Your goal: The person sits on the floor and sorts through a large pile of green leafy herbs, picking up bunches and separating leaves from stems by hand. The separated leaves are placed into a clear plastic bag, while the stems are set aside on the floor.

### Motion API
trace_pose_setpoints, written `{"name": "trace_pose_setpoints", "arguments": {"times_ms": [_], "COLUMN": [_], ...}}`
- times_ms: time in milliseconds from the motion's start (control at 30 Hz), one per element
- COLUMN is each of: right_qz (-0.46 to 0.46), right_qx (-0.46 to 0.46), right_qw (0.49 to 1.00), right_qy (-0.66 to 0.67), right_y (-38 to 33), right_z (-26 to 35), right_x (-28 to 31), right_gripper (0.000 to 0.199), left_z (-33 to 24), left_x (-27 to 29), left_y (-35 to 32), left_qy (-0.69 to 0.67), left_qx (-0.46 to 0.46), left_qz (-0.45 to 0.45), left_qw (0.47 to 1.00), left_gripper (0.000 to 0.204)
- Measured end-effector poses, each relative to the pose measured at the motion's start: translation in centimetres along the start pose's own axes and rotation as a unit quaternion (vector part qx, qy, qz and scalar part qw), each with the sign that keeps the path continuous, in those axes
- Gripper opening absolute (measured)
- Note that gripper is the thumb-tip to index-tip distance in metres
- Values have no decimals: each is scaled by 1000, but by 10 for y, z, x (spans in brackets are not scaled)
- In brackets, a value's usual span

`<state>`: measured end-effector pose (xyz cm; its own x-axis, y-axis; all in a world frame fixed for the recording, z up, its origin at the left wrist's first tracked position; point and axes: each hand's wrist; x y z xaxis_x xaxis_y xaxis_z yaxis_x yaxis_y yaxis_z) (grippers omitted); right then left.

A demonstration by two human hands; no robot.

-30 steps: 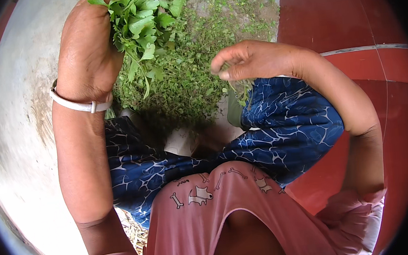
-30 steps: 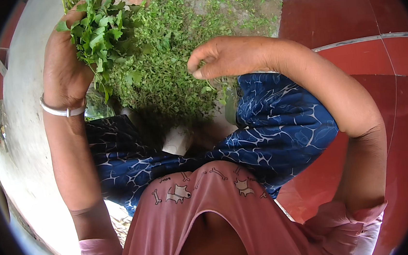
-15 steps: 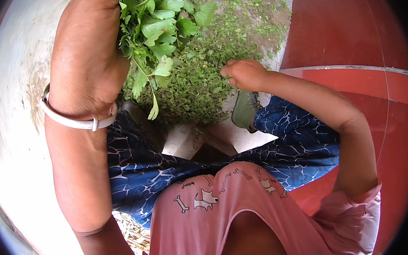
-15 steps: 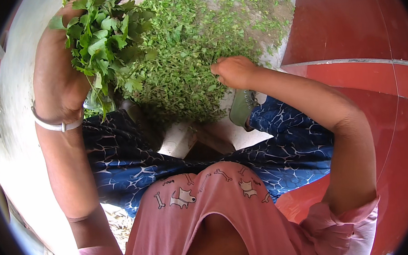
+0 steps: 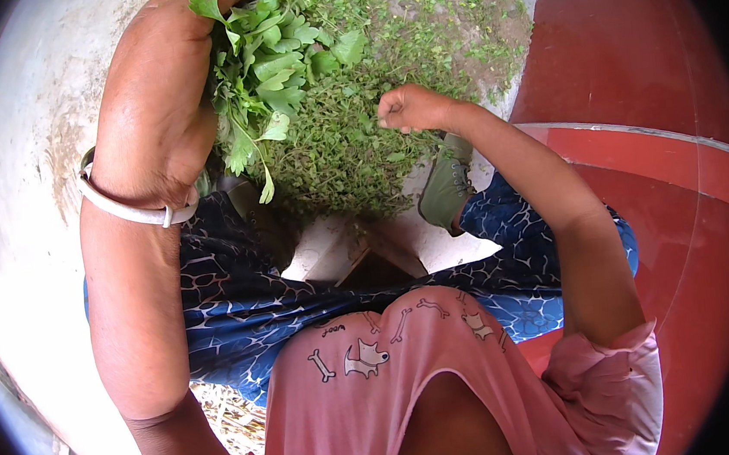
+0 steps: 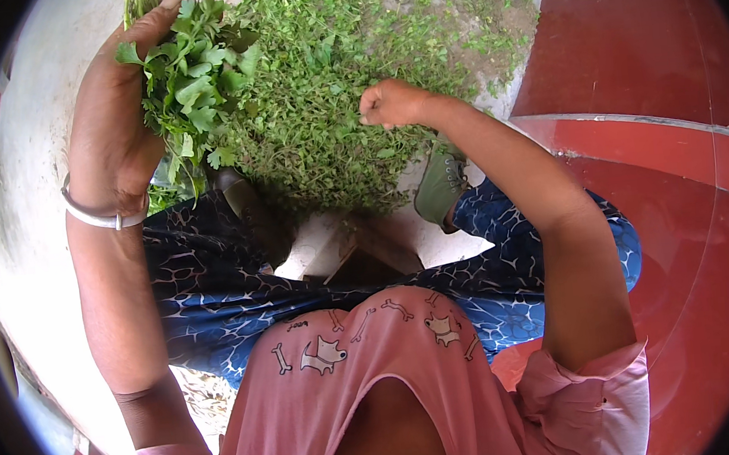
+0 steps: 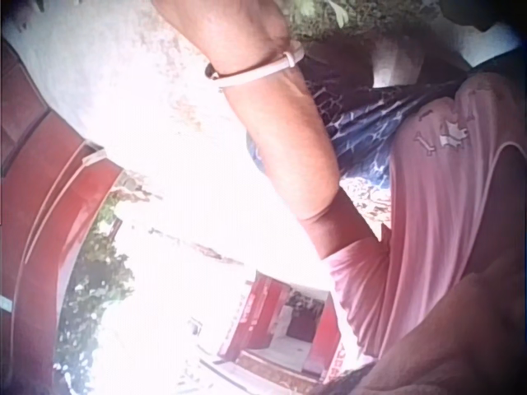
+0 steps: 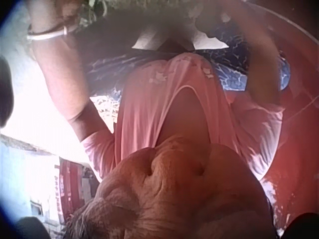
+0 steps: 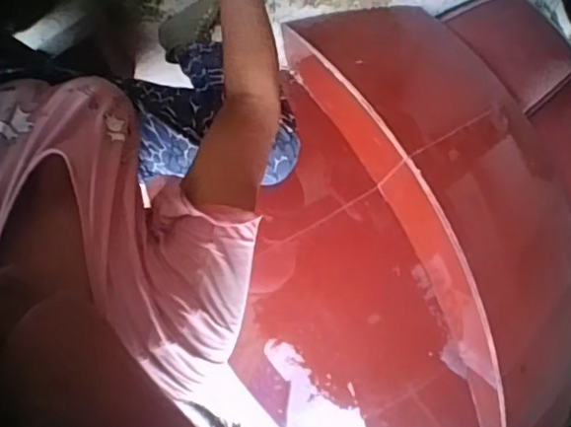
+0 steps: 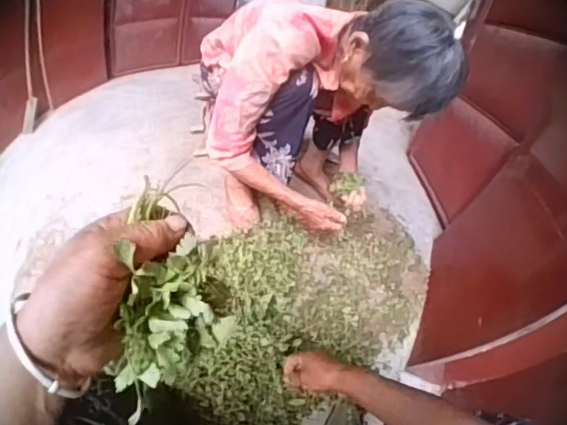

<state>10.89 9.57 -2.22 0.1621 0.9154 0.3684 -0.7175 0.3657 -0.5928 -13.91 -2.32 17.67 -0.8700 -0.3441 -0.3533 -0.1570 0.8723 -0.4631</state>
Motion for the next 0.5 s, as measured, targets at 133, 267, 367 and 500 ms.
{"name": "trace_pose_setpoints", "arguments": {"times_ms": [133, 267, 367, 500], "right_qz": [-12, -13, -39, -48], "right_qx": [5, 51, 95, 145], "right_qw": [984, 951, 924, 911], "right_qy": [176, 306, 367, 384], "right_y": [-12, -22, -31, -46], "right_z": [11, 30, 38, 67], "right_x": [26, 33, 33, 32], "right_gripper": [17, 14, 14, 15], "left_z": [11, 17, 22, 30], "left_x": [9, 14, 0, 0], "left_y": [7, 3, 1, 8], "left_qy": [-5, -2, -31, 39], "left_qx": [13, 37, 38, 51], "left_qz": [31, 13, -59, -65], "left_qw": [999, 999, 997, 996], "left_gripper": [28, 24, 17, 26]}}
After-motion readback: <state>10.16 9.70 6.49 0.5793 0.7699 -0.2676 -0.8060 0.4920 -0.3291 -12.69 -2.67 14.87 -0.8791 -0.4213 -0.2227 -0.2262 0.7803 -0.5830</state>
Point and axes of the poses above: each hand's wrist, its own y-axis towards the middle knuckle, its own x-axis out of the back of the hand, z = x × y, and after that the axes turned 10 degrees about x, right-handed
